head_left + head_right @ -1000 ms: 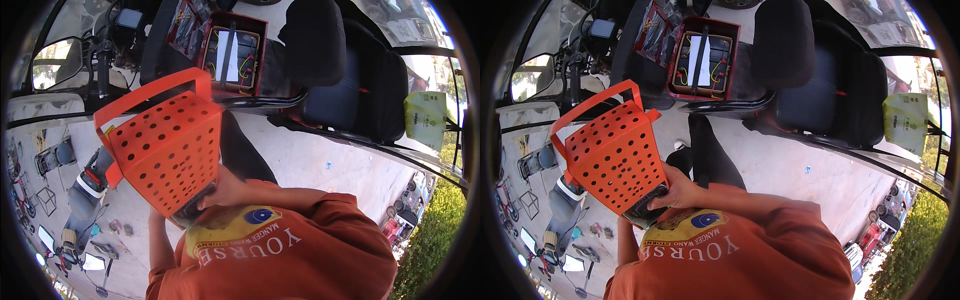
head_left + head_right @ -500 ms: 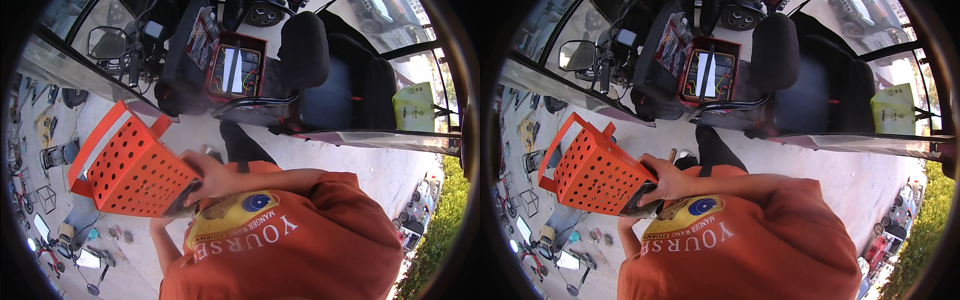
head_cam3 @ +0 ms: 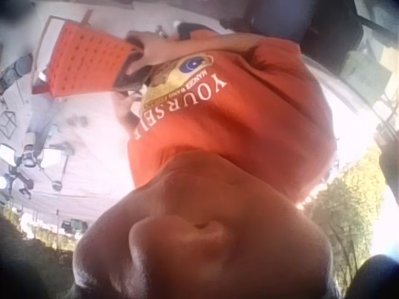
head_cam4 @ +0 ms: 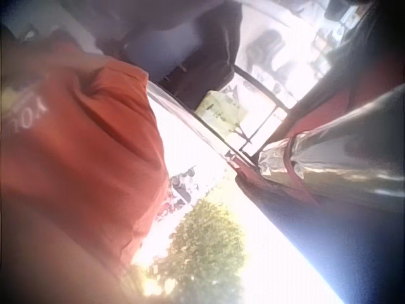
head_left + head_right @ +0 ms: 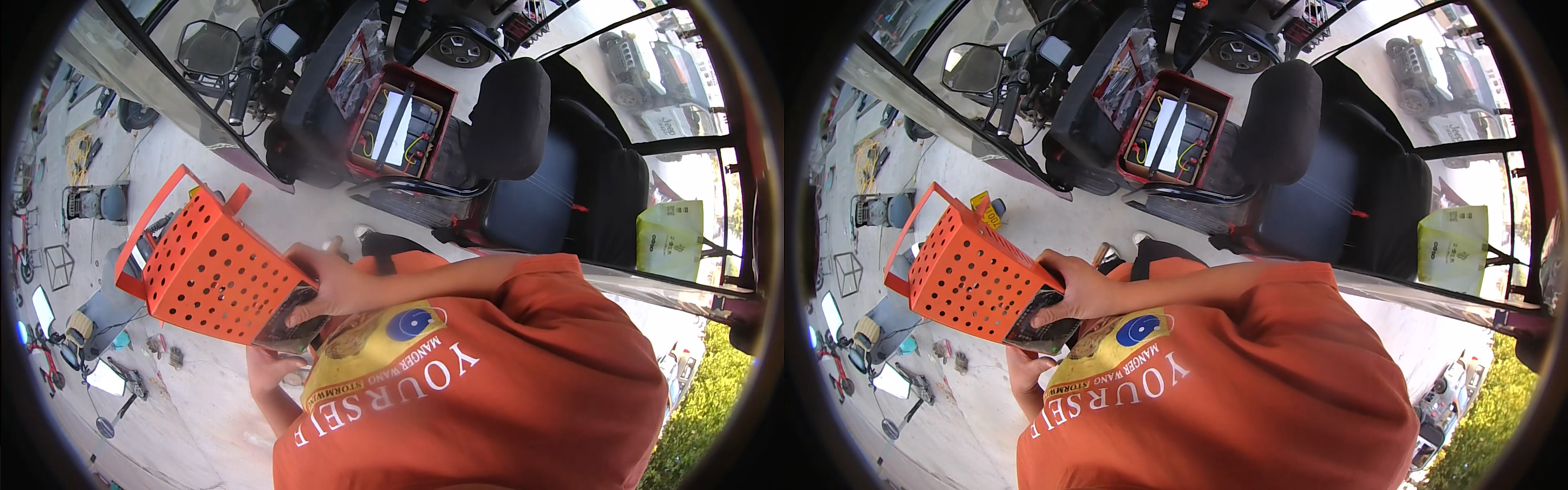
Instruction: The person uses a battery tester to check the voltage of a battery inside a scooter's storage compartment. They connect the tester leads to the battery terminals, observe the display, and then move the tester into a nearby shop.
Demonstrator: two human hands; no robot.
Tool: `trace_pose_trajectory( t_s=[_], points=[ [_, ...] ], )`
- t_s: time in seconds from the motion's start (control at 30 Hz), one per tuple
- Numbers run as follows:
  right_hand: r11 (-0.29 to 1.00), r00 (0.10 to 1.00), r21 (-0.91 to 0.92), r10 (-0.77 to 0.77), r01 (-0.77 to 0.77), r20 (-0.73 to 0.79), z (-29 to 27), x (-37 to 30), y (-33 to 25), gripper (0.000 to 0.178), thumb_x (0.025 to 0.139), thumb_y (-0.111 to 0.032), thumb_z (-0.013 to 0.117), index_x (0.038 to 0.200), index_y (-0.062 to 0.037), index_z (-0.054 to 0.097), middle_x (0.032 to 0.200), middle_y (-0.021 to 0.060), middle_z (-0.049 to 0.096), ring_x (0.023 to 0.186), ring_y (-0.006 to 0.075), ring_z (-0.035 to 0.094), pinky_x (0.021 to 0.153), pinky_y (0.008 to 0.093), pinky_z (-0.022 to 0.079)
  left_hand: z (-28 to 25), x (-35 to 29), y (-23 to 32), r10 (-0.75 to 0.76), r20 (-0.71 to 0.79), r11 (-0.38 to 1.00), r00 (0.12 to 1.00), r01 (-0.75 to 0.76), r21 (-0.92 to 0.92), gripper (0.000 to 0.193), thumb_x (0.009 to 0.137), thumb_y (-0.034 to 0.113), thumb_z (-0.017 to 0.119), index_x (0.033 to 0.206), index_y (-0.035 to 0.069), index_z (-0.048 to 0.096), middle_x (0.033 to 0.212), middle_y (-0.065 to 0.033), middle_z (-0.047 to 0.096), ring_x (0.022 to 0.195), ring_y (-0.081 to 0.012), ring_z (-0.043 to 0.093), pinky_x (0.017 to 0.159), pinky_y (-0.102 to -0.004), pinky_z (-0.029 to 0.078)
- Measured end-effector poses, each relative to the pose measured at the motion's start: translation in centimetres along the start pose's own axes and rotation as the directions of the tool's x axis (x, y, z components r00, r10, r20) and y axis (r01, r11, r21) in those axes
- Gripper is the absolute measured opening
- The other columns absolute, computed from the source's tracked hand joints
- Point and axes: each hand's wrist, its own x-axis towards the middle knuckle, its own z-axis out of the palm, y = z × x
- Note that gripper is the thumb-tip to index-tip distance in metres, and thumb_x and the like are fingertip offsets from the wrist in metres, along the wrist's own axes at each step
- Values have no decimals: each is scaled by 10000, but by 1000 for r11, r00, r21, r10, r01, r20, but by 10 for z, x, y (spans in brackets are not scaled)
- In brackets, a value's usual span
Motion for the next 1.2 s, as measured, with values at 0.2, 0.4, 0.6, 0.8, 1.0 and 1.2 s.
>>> trace_pose_trajectory(
  t_s=[0.2,0.4,0.6,0.8,1.0,1.2],
  points=[
    [988,988,-153,4,20,152,-28,-13,-13,850,566,-498,931,1133,-9,530,1019,138,656,951,231,644,850,339,498,44,-10,-45,154,-300,987,941,-158,10,930,621,380,939,1311,-56,493,1230,-136,604,1090,-244,607,915,-382,521],
    [968,955,-249,101,-30,279,-37,-23,-13,842,571,-528,915,1114,-5,540,995,157,660,951,266,651,840,350,499,84,-33,-87,164,-517,980,840,-200,-15,937,695,494,868,1352,-27,448,1274,-118,567,1144,-237,569,995,-396,454],
    [942,896,-311,243,-127,370,-31,-28,-4,859,591,-572,890,1131,3,549,988,165,656,951,267,651,826,350,501,115,-49,-88,115,-630,972,768,-218,-88,914,726,478,847,1342,-59,436,1259,-134,564,1126,-239,574,963,-383,481],
    [929,881,-263,340,-260,330,-1,-30,21,884,630,-611,858,1130,49,550,1010,177,653,962,268,646,851,343,503,100,-64,-99,82,-705,947,705,-274,-165,877,799,457,794,1386,-39,371,1305,-125,527,1157,-221,546,975,-363,462],
    [917,846,-306,364,-254,388,49,-24,43,982,636,-667,823,1188,83,510,1067,212,644,1015,283,642,884,339,504,52,-95,-106,101,-678,943,728,-286,-167,764,885,455,708,1383,-27,386,1313,-123,519,1167,-212,536,998,-364,434],
    [943,834,-277,301,-186,463,104,-17,58,1062,640,-668,819,1282,92,449,1151,233,620,1087,310,620,926,353,494,-5,-129,-102,23,-658,939,752,-242,-244,638,979,438,573,1383,-24,401,1298,-125,534,1160,-214,536,990,-367,427]
  ],
)
